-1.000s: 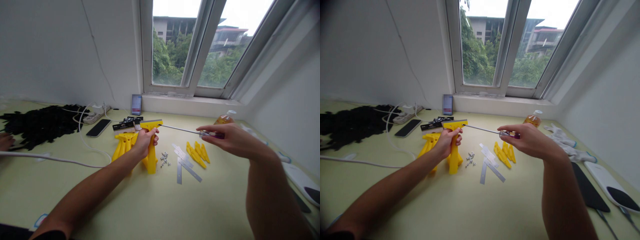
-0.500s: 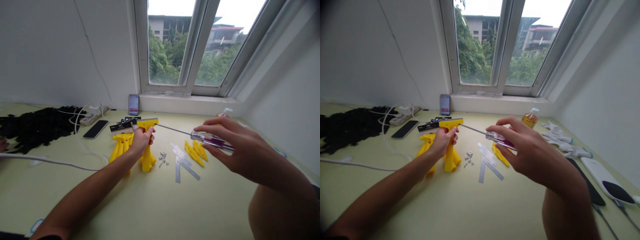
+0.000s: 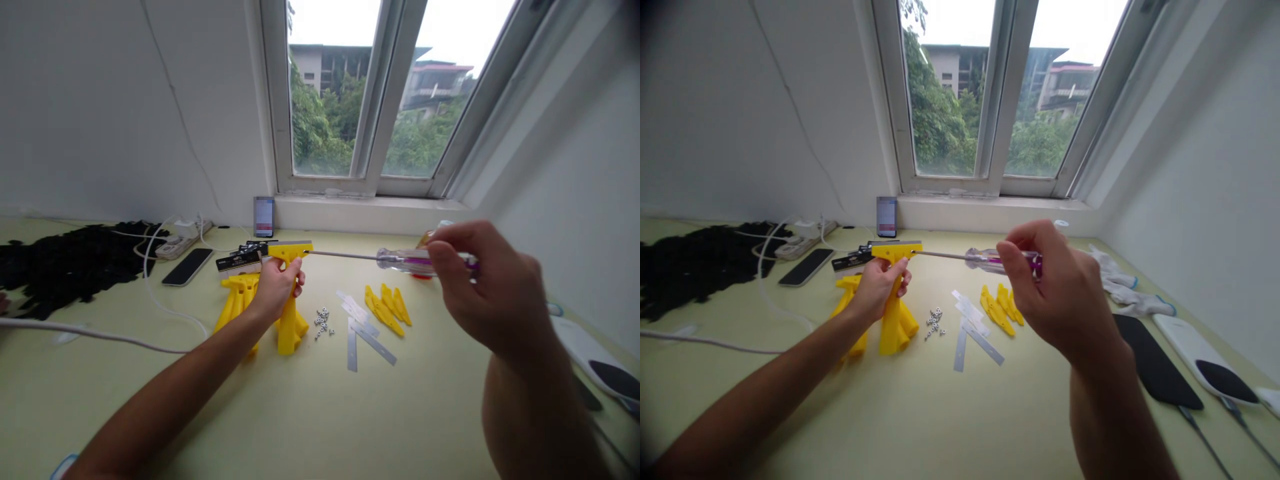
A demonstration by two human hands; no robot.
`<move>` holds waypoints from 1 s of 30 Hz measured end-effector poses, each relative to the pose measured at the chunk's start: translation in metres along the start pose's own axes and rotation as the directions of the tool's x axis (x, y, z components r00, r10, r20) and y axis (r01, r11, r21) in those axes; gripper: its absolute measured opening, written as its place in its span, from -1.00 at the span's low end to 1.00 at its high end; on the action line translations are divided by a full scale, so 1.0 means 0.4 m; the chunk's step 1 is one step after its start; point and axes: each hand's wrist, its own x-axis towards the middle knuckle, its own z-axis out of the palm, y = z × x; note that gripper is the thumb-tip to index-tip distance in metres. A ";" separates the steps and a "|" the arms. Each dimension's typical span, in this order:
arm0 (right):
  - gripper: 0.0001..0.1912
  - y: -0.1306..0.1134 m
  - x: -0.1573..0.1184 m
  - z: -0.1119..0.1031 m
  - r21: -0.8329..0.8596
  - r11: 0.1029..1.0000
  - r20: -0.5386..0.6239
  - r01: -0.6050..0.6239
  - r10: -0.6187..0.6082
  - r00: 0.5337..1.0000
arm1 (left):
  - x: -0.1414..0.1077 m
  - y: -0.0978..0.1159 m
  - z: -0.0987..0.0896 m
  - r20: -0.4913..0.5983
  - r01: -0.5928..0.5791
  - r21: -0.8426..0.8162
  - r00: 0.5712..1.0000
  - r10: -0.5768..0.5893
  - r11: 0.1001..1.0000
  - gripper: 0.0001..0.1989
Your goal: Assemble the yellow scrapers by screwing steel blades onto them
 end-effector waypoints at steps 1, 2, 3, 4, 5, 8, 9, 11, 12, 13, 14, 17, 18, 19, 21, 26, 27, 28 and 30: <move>-0.78 -0.002 -0.001 -0.001 0.015 1.000 0.015 0.009 -0.009 1.000 | 0.000 0.002 0.000 -0.005 0.001 0.000 1.000 -0.001 1.000 -0.73; -0.72 -0.003 -0.002 -0.002 0.054 0.998 0.060 0.036 -0.040 0.997 | 0.001 0.003 0.000 -0.015 0.005 0.003 1.000 -0.004 1.000 -0.73; -0.65 -0.005 -0.003 -0.002 0.097 0.993 0.120 0.067 -0.078 0.990 | 0.001 0.004 -0.001 -0.028 0.005 0.006 1.000 -0.005 1.000 -0.73; -0.63 -0.007 -0.005 -0.002 0.120 0.989 0.165 0.091 -0.110 0.980 | 0.001 0.005 -0.001 -0.041 0.005 0.010 0.999 -0.004 1.000 -0.73; -0.65 -0.008 -0.006 -0.001 0.109 0.989 0.171 0.104 -0.122 0.978 | 0.001 0.006 -0.002 -0.048 0.003 0.016 0.999 -0.003 1.000 -0.73; -0.81 -0.008 -0.007 0.004 -0.005 0.999 0.016 0.039 -0.039 0.999 | 0.000 0.011 -0.004 -0.047 -0.009 0.046 0.999 0.012 0.999 -0.73; -0.81 -0.007 -0.006 0.006 -0.011 1.000 -0.013 0.007 -0.007 1.000 | 0.001 0.013 -0.006 -0.048 -0.016 0.056 0.999 0.019 0.998 -0.73; -0.71 -0.005 -0.004 0.006 0.032 0.999 0.030 0.002 -0.003 1.000 | 0.004 0.017 -0.011 -0.059 -0.037 0.077 0.997 0.041 0.996 -0.73; -0.65 -0.005 -0.003 0.005 0.061 0.998 0.085 0.022 -0.027 0.996 | 0.006 0.019 -0.014 -0.063 -0.049 0.092 0.997 0.055 0.995 -0.74; -0.62 -0.006 -0.002 0.003 0.078 0.996 0.132 0.044 -0.055 0.990 | 0.007 0.020 -0.018 -0.062 -0.062 0.109 0.996 0.069 0.992 -0.74; -0.62 -0.008 -0.001 0.002 0.074 0.995 0.153 0.059 -0.070 0.986 | 0.009 0.022 -0.021 -0.056 -0.075 0.129 0.995 0.082 0.989 -0.74; -0.78 -0.016 -0.003 -0.001 -0.020 1.000 0.050 -0.008 0.009 0.999 | 0.009 0.023 -0.025 -0.026 -0.098 0.178 0.994 0.104 0.979 -0.74; -0.80 -0.017 -0.004 -0.002 -0.034 0.999 0.022 -0.039 0.040 0.999 | 0.008 0.023 -0.024 -0.021 -0.097 0.182 0.995 0.102 0.978 -0.74; -0.78 -0.016 -0.004 -0.003 -0.024 0.999 0.022 -0.047 0.047 0.999 | 0.006 0.022 -0.023 -0.020 -0.093 0.181 0.995 0.098 0.979 -0.74; -0.72 -0.012 -0.005 -0.006 0.063 0.998 0.092 -0.005 -0.001 0.996 | 0.004 0.023 -0.019 -0.025 -0.076 0.166 0.996 0.081 0.983 -0.75; -0.71 0.001 -0.005 -0.031 0.250 0.954 0.283 0.169 -0.238 0.929 | 0.001 0.039 -0.013 -0.033 0.086 -0.015 0.996 -0.086 0.996 -0.73; -0.70 0.000 -0.006 -0.036 0.271 0.942 0.318 0.199 -0.283 0.905 | 0.000 0.043 -0.014 -0.024 0.114 -0.052 0.993 -0.115 0.992 -0.72; -0.69 -0.002 -0.008 -0.040 0.289 0.931 0.342 0.223 -0.319 0.884 | 0.000 0.046 -0.015 -0.015 0.125 -0.072 0.992 -0.126 0.989 -0.71; -0.70 -0.010 -0.012 -0.045 0.275 0.933 0.342 0.231 -0.320 0.884 | -0.002 0.049 -0.016 -0.003 0.094 -0.059 0.996 -0.094 0.994 -0.71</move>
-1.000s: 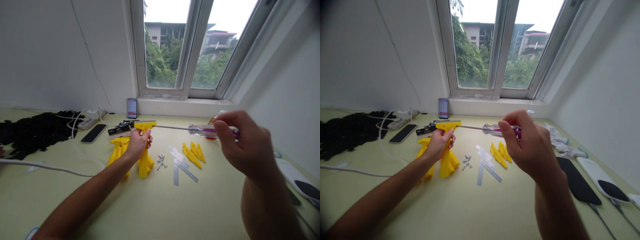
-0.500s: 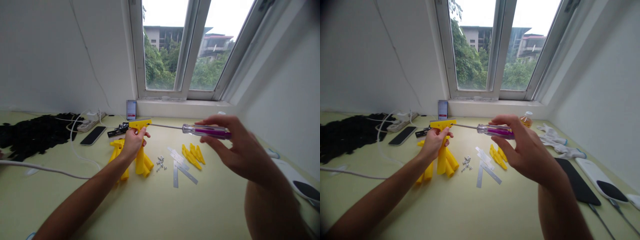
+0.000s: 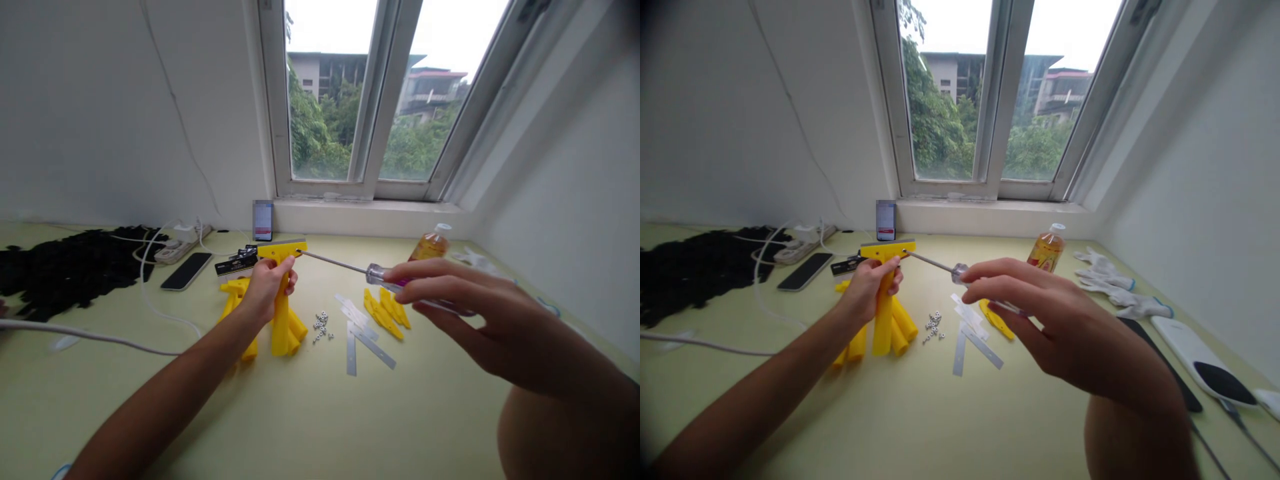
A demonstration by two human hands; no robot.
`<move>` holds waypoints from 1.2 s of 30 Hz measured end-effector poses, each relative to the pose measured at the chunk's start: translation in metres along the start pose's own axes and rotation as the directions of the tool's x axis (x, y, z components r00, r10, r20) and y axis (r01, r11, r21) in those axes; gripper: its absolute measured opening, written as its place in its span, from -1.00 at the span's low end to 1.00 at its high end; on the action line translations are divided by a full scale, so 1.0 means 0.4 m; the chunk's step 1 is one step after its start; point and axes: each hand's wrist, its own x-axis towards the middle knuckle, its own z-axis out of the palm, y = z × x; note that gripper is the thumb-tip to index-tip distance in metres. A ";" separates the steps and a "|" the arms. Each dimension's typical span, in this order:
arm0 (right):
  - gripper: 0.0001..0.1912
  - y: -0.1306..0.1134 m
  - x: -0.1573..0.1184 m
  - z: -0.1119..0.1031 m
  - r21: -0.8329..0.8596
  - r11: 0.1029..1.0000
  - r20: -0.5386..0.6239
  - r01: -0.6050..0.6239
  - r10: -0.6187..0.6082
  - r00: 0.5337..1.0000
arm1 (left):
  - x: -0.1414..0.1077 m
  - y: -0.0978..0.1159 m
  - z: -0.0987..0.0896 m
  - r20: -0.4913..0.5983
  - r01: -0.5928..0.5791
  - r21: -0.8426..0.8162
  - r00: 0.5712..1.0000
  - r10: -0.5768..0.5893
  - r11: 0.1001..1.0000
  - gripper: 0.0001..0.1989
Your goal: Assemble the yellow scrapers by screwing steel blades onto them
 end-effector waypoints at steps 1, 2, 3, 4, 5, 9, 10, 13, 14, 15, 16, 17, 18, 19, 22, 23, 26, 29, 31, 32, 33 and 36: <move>-0.73 -0.005 -0.001 0.001 -0.035 0.999 -0.042 -0.034 0.033 0.999 | -0.001 -0.001 0.000 0.005 -0.023 0.028 1.000 0.023 0.999 -0.71; -0.77 -0.010 -0.001 0.003 -0.085 0.992 -0.110 -0.090 0.081 0.991 | -0.003 -0.003 0.001 0.011 -0.044 0.062 0.999 0.044 0.997 -0.70; -0.81 -0.014 -0.001 0.006 -0.137 0.977 -0.197 -0.166 0.137 0.971 | -0.005 -0.007 0.002 0.017 -0.062 0.097 0.998 0.060 0.993 -0.69; -0.83 -0.016 -0.001 0.008 -0.179 0.952 -0.288 -0.246 0.189 0.939 | -0.007 -0.011 0.004 0.020 -0.075 0.130 0.997 0.073 0.989 -0.70; -0.84 -0.017 -0.001 0.010 -0.203 0.926 -0.360 -0.317 0.231 0.904 | -0.008 -0.015 0.005 0.019 -0.086 0.158 0.996 0.084 0.984 -0.70; -0.72 -0.003 0.002 0.008 -0.196 0.930 -0.306 -0.312 0.245 0.920 | -0.009 -0.026 0.007 -0.020 -0.131 0.226 0.990 0.139 0.965 -0.74; -0.69 0.002 0.003 0.008 -0.194 0.940 -0.265 -0.279 0.224 0.938 | -0.008 -0.026 0.006 -0.030 -0.141 0.233 0.988 0.152 0.962 -0.75; -0.77 0.008 0.007 0.011 -0.240 0.918 -0.356 -0.315 0.218 0.909 | -0.004 -0.026 0.003 -0.045 -0.169 0.240 0.982 0.185 0.956 -0.75; -0.78 0.008 0.009 0.014 -0.250 0.903 -0.395 -0.349 0.234 0.888 | -0.003 -0.025 0.003 -0.048 -0.173 0.235 0.981 0.189 0.956 -0.75; -0.77 0.007 0.011 0.018 -0.252 0.900 -0.407 -0.356 0.236 0.882 | -0.001 -0.025 0.002 -0.053 -0.174 0.228 0.980 0.191 0.958 -0.75; -0.73 0.006 0.014 0.022 -0.248 0.909 -0.390 -0.336 0.223 0.893 | 0.000 -0.025 0.002 -0.058 -0.173 0.219 0.980 0.190 0.960 -0.75; -0.69 0.005 0.016 0.027 -0.243 0.922 -0.352 -0.300 0.205 0.913 | 0.001 -0.025 0.002 -0.064 -0.171 0.213 0.980 0.189 0.962 -0.75; -0.66 0.004 0.019 0.031 -0.241 0.933 -0.317 -0.266 0.183 0.931 | 0.003 -0.025 0.002 -0.068 -0.172 0.209 0.980 0.189 0.963 -0.75; -0.66 0.003 0.021 0.036 -0.249 0.936 -0.315 -0.250 0.166 0.934 | 0.005 -0.025 0.001 -0.069 -0.175 0.209 0.979 0.193 0.962 -0.75; -0.72 0.003 0.029 0.047 -0.259 0.914 -0.407 -0.313 0.190 0.893 | 0.013 -0.028 -0.005 -0.063 -0.186 0.219 0.977 0.204 0.958 -0.76; -0.70 0.004 0.032 0.050 -0.242 0.919 -0.415 -0.310 0.191 0.889 | 0.016 -0.030 -0.008 -0.063 -0.188 0.218 0.976 0.206 0.958 -0.76; -0.61 0.008 0.038 0.057 -0.174 0.959 -0.335 -0.226 0.158 0.929 | 0.025 -0.035 -0.013 -0.072 -0.196 0.217 0.974 0.216 0.956 -0.76; -0.69 0.016 0.039 0.064 -0.178 0.938 -0.369 -0.297 0.216 0.904 | 0.031 -0.037 -0.015 -0.084 -0.185 0.225 0.975 0.208 0.957 -0.75; -0.62 0.023 0.040 0.069 -0.142 0.945 -0.389 -0.294 0.220 0.895 | 0.033 -0.037 -0.015 -0.092 -0.167 0.221 0.977 0.191 0.961 -0.74; -0.55 0.026 0.040 0.072 -0.108 0.962 -0.377 -0.250 0.193 0.906 | 0.034 -0.038 -0.015 -0.093 -0.165 0.219 0.977 0.189 0.962 -0.74; -0.49 0.029 0.040 0.074 -0.076 0.976 -0.360 -0.205 0.164 0.918 | 0.035 -0.038 -0.016 -0.092 -0.168 0.218 0.977 0.191 0.961 -0.74; -0.55 0.033 0.039 0.077 -0.092 0.967 -0.400 -0.237 0.182 0.898 | 0.038 -0.041 -0.020 -0.068 -0.178 0.233 0.978 0.198 0.956 -0.74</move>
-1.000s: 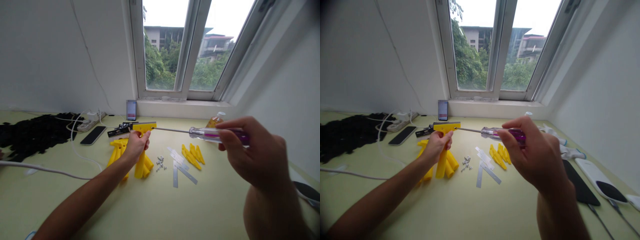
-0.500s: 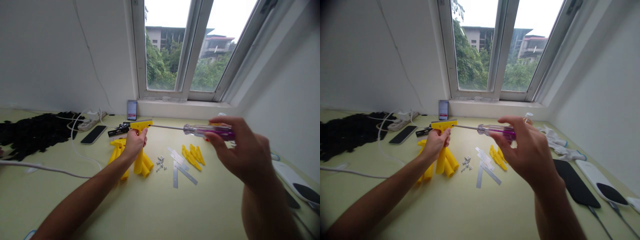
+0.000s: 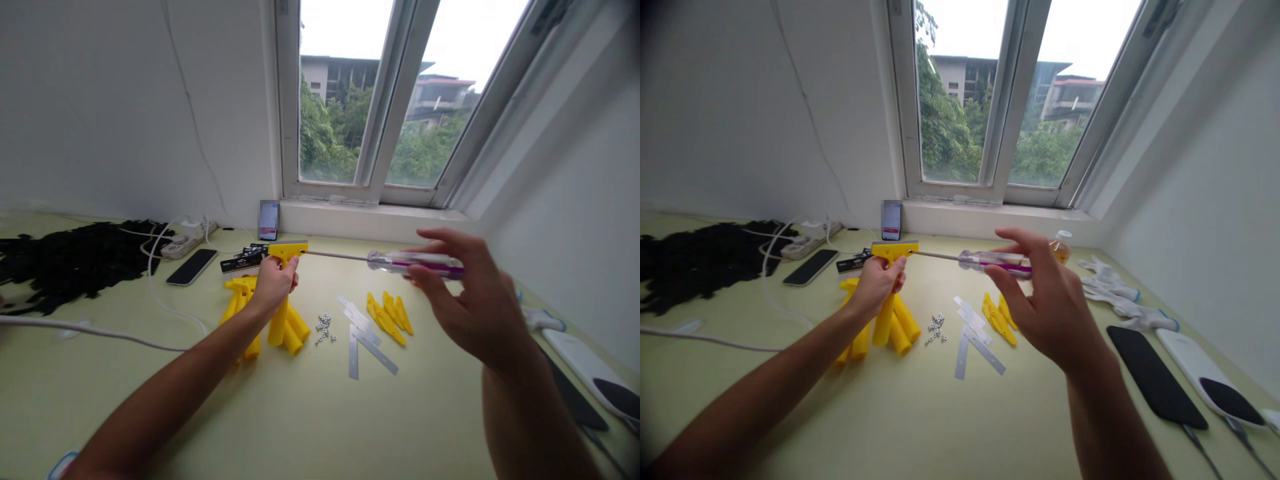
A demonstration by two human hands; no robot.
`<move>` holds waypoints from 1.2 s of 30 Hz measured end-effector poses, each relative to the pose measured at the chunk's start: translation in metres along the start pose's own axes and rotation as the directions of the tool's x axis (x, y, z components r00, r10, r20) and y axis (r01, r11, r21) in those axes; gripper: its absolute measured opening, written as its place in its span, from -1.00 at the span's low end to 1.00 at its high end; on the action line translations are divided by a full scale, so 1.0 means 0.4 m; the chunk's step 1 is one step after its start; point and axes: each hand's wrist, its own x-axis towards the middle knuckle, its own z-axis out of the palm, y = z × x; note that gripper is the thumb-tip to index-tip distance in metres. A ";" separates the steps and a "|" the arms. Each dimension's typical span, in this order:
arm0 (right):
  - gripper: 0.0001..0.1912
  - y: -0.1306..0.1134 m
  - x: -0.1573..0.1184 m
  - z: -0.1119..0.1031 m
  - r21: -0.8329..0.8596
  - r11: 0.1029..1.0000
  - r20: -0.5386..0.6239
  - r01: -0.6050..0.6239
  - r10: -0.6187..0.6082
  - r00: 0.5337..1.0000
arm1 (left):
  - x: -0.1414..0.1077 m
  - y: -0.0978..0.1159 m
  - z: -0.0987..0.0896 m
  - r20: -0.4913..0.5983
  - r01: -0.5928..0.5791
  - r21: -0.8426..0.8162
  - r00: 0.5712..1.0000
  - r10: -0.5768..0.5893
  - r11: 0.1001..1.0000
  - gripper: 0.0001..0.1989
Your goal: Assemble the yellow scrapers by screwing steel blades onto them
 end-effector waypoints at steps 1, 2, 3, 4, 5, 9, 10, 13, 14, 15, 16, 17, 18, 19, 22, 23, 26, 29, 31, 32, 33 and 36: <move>-0.58 0.000 0.000 0.000 -0.031 0.999 -0.015 -0.033 0.032 0.999 | 0.001 -0.001 -0.001 0.008 0.001 0.007 1.000 -0.001 1.000 -0.75; -0.58 0.001 0.000 0.000 -0.041 0.998 -0.013 -0.047 0.046 0.999 | 0.001 -0.002 -0.001 0.014 0.008 0.012 1.000 -0.008 1.000 -0.75; -0.54 0.001 0.000 0.000 -0.025 0.999 0.011 -0.031 0.031 0.999 | 0.001 -0.003 -0.001 0.014 0.015 0.015 1.000 -0.015 1.000 -0.75; -0.49 0.002 0.000 0.000 0.011 1.000 0.052 0.005 -0.006 0.999 | 0.001 -0.002 -0.001 0.010 0.022 0.017 1.000 -0.023 1.000 -0.76; -0.45 0.003 0.001 -0.001 0.044 0.998 0.093 0.036 -0.040 0.995 | 0.000 -0.001 -0.001 0.005 0.029 0.021 1.000 -0.029 0.999 -0.76; -0.59 0.012 0.007 -0.006 -0.039 0.997 0.065 -0.065 0.068 0.996 | -0.005 0.007 0.002 0.014 0.037 0.044 0.999 -0.038 0.998 -0.80; -0.60 0.017 0.009 -0.008 -0.052 0.995 0.063 -0.089 0.092 0.994 | -0.006 0.008 0.002 0.018 0.042 0.046 0.999 -0.042 0.998 -0.81; -0.50 0.032 0.014 -0.016 -0.007 1.000 0.162 -0.029 0.030 0.986 | -0.003 0.008 0.001 0.012 0.056 0.033 0.998 -0.056 0.998 -0.82; -0.51 0.036 0.014 -0.017 -0.009 1.000 0.189 -0.017 0.018 0.982 | 0.000 0.006 0.000 0.010 0.061 0.030 0.998 -0.061 0.998 -0.81; -0.56 0.039 0.014 -0.016 -0.032 0.999 0.187 -0.029 0.034 0.982 | 0.002 0.004 -0.002 0.011 0.063 0.029 0.998 -0.064 0.998 -0.81; -0.64 0.040 0.014 -0.014 -0.065 0.996 0.166 -0.060 0.070 0.984 | 0.005 0.001 -0.003 0.009 0.064 0.028 0.998 -0.064 0.998 -0.80; -0.69 0.040 0.013 -0.010 -0.088 0.992 0.139 -0.092 0.104 0.985 | 0.007 -0.002 -0.005 0.004 0.065 0.028 0.998 -0.065 0.998 -0.79; -0.69 0.039 0.011 -0.005 -0.085 0.991 0.114 -0.106 0.116 0.987 | 0.009 -0.004 -0.006 -0.003 0.069 0.027 0.998 -0.069 0.997 -0.78; -0.64 0.037 0.009 0.001 -0.048 0.994 0.098 -0.095 0.100 0.990 | 0.010 -0.007 -0.007 -0.011 0.073 0.025 0.997 -0.072 0.997 -0.77; -0.40 0.030 0.004 0.018 0.142 0.990 0.091 0.004 -0.017 0.996 | 0.010 -0.009 -0.007 -0.022 0.070 0.018 0.997 -0.070 0.997 -0.76; -0.42 0.029 0.002 0.022 0.157 0.987 0.074 0.009 -0.021 0.997 | 0.009 -0.008 -0.006 -0.014 0.067 0.021 0.998 -0.067 0.998 -0.77; -0.59 0.030 -0.001 0.027 0.064 0.996 -0.016 -0.062 0.063 0.998 | 0.006 -0.006 -0.005 0.003 0.050 0.037 0.999 -0.050 0.998 -0.80; -0.49 0.034 0.001 0.028 0.094 0.995 0.019 -0.022 0.020 1.000 | 0.009 -0.007 -0.006 -0.015 0.054 0.054 0.998 -0.053 0.997 -0.82; -0.50 0.033 0.004 0.029 0.087 0.996 0.087 -0.018 0.010 0.996 | 0.012 -0.010 -0.007 -0.027 0.059 0.062 0.998 -0.058 0.996 -0.84; -0.57 0.031 0.005 0.029 0.046 0.998 0.086 -0.051 0.047 0.995 | 0.014 -0.011 -0.008 -0.028 0.058 0.065 0.998 -0.056 0.996 -0.85; -0.65 0.028 0.006 0.030 0.000 0.996 0.073 -0.094 0.094 0.993 | 0.015 -0.013 -0.008 -0.031 0.056 0.069 0.998 -0.054 0.996 -0.86; -0.67 0.023 0.009 0.029 -0.017 0.994 0.083 -0.104 0.105 0.991 | 0.017 -0.016 -0.009 -0.037 0.069 0.091 0.997 -0.066 0.993 -0.86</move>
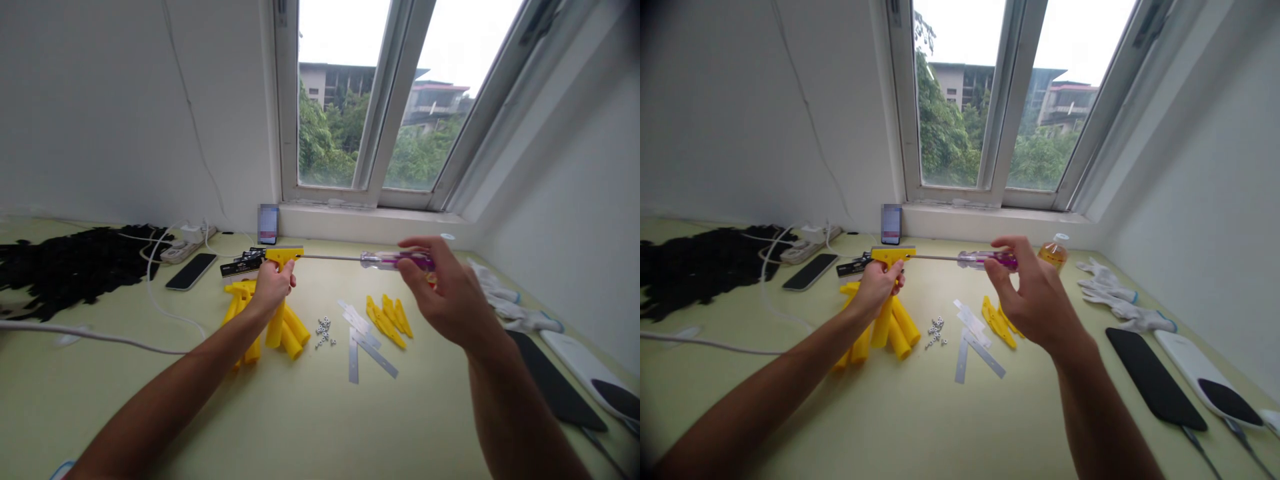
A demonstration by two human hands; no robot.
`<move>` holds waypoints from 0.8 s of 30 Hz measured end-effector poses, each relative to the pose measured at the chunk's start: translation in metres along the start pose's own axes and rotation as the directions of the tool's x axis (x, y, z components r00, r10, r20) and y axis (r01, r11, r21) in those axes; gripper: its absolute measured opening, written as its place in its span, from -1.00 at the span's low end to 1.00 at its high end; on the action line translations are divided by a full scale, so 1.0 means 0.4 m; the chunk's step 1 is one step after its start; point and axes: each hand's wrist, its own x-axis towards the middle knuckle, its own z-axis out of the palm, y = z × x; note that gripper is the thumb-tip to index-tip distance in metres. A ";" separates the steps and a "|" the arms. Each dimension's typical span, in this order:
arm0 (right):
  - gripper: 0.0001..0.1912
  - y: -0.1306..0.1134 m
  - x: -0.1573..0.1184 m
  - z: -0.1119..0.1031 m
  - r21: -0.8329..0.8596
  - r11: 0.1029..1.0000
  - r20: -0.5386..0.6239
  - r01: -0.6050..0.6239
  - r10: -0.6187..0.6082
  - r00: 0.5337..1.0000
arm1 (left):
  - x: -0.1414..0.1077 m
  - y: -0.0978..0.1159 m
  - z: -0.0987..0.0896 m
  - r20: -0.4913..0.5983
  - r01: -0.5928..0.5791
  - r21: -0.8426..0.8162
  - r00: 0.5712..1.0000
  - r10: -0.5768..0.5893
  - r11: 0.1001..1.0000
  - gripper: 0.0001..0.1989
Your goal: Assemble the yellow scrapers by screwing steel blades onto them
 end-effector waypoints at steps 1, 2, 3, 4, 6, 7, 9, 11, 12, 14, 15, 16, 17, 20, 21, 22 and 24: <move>-0.63 0.000 0.001 -0.001 0.025 0.999 0.025 0.036 -0.037 0.999 | 0.000 -0.001 0.000 -0.003 0.004 0.009 1.000 -0.004 1.000 -0.86; -0.62 0.002 0.002 -0.003 0.036 0.998 0.035 0.061 -0.062 0.997 | 0.000 -0.001 0.000 0.000 0.004 0.015 1.000 -0.004 1.000 -0.85; -0.65 0.005 0.002 -0.005 0.025 0.998 0.017 0.060 -0.060 0.998 | -0.001 -0.002 0.000 0.008 -0.005 0.017 1.000 0.005 1.000 -0.84; -0.71 0.008 0.003 -0.007 0.000 0.999 -0.011 0.037 -0.037 0.999 | -0.001 -0.002 -0.001 0.015 -0.019 0.016 1.000 0.019 1.000 -0.84; -0.74 0.014 0.004 -0.012 -0.042 0.999 -0.030 -0.005 0.004 1.000 | -0.001 -0.001 -0.001 0.021 -0.037 0.016 0.999 0.036 0.999 -0.82; -0.71 0.018 0.005 -0.015 -0.039 0.999 -0.010 0.004 -0.004 1.000 | -0.001 0.000 -0.001 0.018 -0.037 0.016 0.999 0.036 0.999 -0.82; -0.59 0.021 0.004 -0.017 0.013 0.998 0.058 0.069 -0.069 0.996 | -0.001 0.002 -0.001 0.007 -0.030 0.018 1.000 0.030 0.999 -0.81; -0.67 0.020 0.001 -0.015 0.031 0.994 0.040 0.108 -0.109 0.993 | -0.001 0.004 -0.001 0.017 -0.042 0.011 0.999 0.042 0.999 -0.81; -0.76 0.016 -0.001 -0.012 0.025 0.995 0.006 0.099 -0.099 0.995 | -0.001 0.005 -0.001 0.022 -0.056 0.004 0.998 0.055 0.998 -0.81; -0.79 0.006 -0.007 -0.004 0.047 0.995 -0.040 0.088 -0.086 0.995 | 0.000 0.004 -0.002 0.024 -0.063 -0.009 0.998 0.063 0.998 -0.80; -0.73 0.000 -0.009 0.000 0.087 0.991 -0.029 0.101 -0.099 0.995 | 0.001 0.003 -0.004 0.019 -0.056 -0.014 0.998 0.056 0.998 -0.80; -0.64 -0.006 -0.011 0.006 0.146 0.981 -0.005 0.127 -0.127 0.992 | 0.003 0.002 -0.005 0.010 -0.046 -0.018 0.999 0.046 0.999 -0.80; -0.56 -0.010 -0.012 0.011 0.206 0.967 0.016 0.153 -0.159 0.987 | 0.004 0.002 -0.006 0.005 -0.037 -0.021 0.999 0.037 0.999 -0.79; -0.60 -0.013 -0.011 0.028 0.217 0.967 -0.103 0.133 -0.112 0.988 | 0.004 0.001 -0.007 0.013 -0.045 -0.027 0.999 0.045 0.999 -0.77; -0.66 -0.011 -0.009 0.033 0.182 0.979 -0.179 0.088 -0.055 0.982 | 0.003 0.002 -0.007 0.018 -0.052 -0.024 0.998 0.052 0.998 -0.76; -0.71 -0.008 -0.006 0.037 0.159 0.986 -0.238 0.040 -0.001 0.971 | 0.001 0.003 -0.005 0.022 -0.055 -0.019 0.998 0.055 0.998 -0.76; -0.72 -0.002 -0.001 0.043 0.183 0.983 -0.251 0.006 0.040 0.967 | -0.002 0.005 -0.003 0.024 -0.040 -0.009 0.999 0.040 0.999 -0.77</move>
